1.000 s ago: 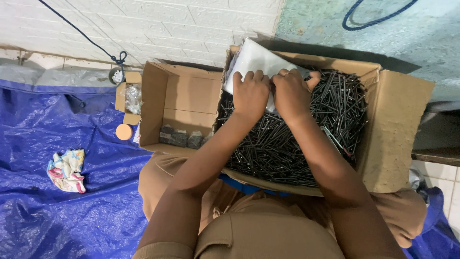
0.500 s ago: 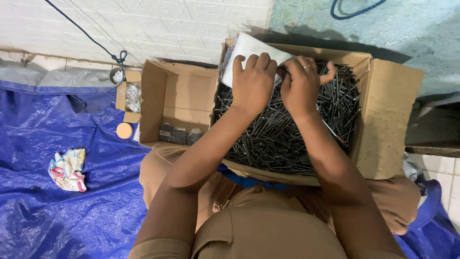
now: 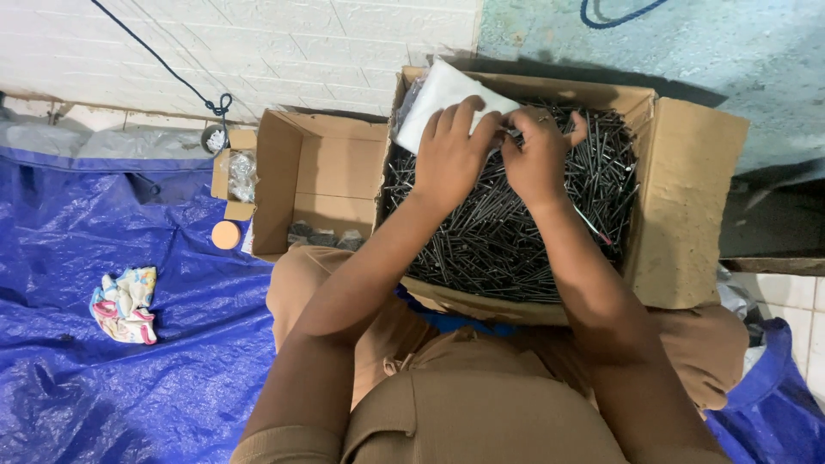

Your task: The person is picking up small handfuls of nails from a large cardboard box and placing them into small plastic bags, then sealing them with a stapler.

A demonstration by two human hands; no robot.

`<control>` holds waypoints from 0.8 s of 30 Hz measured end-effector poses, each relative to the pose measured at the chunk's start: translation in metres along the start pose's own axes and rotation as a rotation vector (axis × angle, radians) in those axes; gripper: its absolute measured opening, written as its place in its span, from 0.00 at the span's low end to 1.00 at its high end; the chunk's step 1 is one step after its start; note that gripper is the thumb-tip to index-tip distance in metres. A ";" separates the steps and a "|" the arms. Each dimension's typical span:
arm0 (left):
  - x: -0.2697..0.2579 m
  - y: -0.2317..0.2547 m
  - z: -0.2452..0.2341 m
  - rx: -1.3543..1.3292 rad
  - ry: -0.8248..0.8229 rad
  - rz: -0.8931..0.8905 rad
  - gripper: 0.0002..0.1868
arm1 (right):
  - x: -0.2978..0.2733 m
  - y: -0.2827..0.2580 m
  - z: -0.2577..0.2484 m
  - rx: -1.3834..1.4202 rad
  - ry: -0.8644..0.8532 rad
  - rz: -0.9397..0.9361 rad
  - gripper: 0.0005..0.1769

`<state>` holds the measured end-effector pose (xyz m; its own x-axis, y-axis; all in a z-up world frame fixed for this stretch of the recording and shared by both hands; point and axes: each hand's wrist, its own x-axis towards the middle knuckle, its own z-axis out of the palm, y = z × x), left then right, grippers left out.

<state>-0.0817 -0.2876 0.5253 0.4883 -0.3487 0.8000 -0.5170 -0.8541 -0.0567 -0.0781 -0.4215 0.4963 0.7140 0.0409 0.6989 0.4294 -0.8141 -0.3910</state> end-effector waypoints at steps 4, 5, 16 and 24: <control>-0.030 -0.007 0.023 0.002 -0.217 -0.180 0.32 | 0.005 -0.019 -0.021 0.218 0.008 0.041 0.06; -0.032 -0.008 0.025 0.012 -0.266 -0.210 0.30 | 0.006 -0.023 -0.024 0.244 0.027 0.065 0.06; -0.040 -0.014 0.045 0.080 -0.493 -0.214 0.25 | 0.003 0.013 -0.023 0.606 0.373 0.167 0.06; -0.009 -0.002 -0.011 -0.068 -0.438 -0.231 0.14 | 0.005 0.017 -0.076 0.904 0.417 0.315 0.06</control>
<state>-0.0928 -0.2785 0.5245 0.8375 -0.2949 0.4600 -0.3980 -0.9061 0.1437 -0.1094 -0.4794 0.5384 0.6921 -0.4411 0.5713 0.6333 -0.0086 -0.7739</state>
